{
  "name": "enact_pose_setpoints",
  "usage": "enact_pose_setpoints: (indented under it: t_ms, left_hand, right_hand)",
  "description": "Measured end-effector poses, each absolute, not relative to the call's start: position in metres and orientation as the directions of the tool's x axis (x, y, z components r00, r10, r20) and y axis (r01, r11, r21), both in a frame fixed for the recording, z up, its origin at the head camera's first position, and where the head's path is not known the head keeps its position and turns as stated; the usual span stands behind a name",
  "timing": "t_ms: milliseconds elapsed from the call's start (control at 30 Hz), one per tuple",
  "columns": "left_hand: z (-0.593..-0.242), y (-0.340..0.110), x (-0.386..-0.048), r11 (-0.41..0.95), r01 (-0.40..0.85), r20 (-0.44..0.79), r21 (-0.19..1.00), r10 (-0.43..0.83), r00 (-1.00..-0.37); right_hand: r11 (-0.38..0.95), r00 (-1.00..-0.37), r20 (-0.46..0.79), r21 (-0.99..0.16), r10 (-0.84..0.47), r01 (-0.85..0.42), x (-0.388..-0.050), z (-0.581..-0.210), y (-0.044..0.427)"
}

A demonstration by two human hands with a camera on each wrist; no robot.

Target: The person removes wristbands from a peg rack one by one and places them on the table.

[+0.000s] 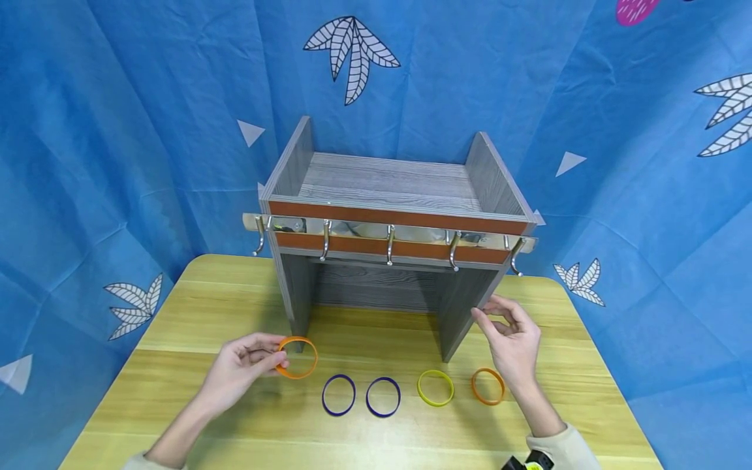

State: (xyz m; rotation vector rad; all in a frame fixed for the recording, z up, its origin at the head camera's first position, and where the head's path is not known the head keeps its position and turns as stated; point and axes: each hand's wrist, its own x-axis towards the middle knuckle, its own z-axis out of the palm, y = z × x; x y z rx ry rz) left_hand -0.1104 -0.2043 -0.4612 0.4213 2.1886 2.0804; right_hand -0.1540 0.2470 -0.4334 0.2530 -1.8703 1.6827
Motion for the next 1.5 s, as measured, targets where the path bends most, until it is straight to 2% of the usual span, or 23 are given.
enact_pose_setpoints:
  t_ms: [167,333,1033,1500]
  left_hand:
    - [-0.478,-0.21,-0.11,0.115,0.059,0.028,0.992,0.253,-0.967]
    - [-0.497,-0.215,-0.107,0.129,-0.019,-0.051,0.991,0.242,-0.969]
    - [-0.532,-0.226,-0.1,0.102,-0.151,-0.175,0.983,0.302,-0.937]
    - [-0.539,-0.219,-0.102,0.119,-0.198,-0.226,0.973,0.309,-0.924]
  right_hand:
    - [0.179,-0.804,0.541,-0.841,0.248,-0.51,-0.155,-0.433,0.248]
    - [0.193,-0.808,0.537,-0.843,0.242,-0.503,-0.156,-0.434,0.248]
    - [0.205,-0.806,0.543,-0.838,0.235,-0.505,-0.156,-0.435,0.249]
    - [0.196,-0.802,0.55,-0.835,0.234,-0.515,-0.156,-0.436,0.249]
